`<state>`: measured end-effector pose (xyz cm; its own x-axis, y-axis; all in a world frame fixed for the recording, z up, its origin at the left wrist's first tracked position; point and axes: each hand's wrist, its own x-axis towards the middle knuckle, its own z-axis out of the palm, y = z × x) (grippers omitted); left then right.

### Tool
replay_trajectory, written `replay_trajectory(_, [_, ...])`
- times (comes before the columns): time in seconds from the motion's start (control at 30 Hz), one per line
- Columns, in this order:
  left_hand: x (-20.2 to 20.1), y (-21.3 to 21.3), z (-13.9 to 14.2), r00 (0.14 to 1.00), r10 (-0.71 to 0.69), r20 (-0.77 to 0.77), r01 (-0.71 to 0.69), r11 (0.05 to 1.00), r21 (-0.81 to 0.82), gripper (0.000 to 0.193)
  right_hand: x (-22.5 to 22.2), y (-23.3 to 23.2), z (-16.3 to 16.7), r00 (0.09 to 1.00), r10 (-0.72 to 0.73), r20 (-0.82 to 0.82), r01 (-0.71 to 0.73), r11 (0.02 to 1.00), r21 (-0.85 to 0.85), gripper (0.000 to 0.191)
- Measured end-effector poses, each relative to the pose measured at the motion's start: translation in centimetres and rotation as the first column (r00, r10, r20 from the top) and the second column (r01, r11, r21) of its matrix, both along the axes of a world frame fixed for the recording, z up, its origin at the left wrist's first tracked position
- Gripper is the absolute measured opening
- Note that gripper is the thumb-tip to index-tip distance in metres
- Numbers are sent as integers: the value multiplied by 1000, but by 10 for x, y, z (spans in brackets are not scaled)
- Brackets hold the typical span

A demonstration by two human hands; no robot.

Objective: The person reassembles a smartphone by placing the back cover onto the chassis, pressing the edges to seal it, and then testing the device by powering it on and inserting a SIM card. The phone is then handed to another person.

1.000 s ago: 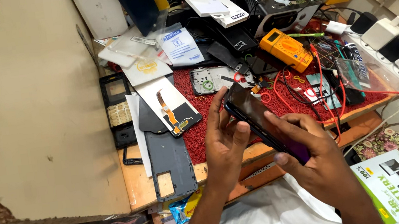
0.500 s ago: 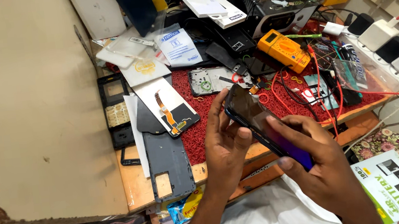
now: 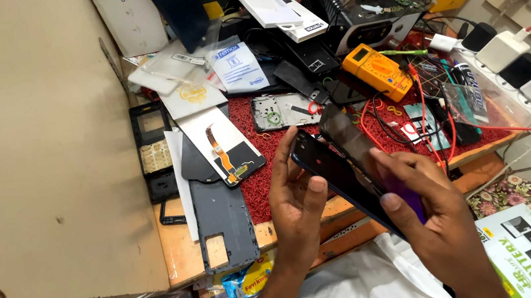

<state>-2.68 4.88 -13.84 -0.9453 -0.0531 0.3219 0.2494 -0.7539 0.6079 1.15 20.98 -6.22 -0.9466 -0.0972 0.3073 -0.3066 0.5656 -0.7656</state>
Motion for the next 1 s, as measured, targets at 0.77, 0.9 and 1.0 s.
replay_trajectory(0.77, [2, 25, -19, 990, 138, -27, -140, 987, -77, 72, -4, 2, 0, 975, 73, 211, -55, 994, -90, 49])
replay_trajectory(0.9, [0, 25, -20, 994, 100, 49, -99, 995, -29, 74, -4, -1, 0, 965, -20, 260, 20, 1000, 2, 51])
replay_trajectory(1.0, [3, 23, -20, 993, 103, 52, -101, 994, -41, 74, -6, -4, -1, 977, 5, 211, -22, 997, 80, 56])
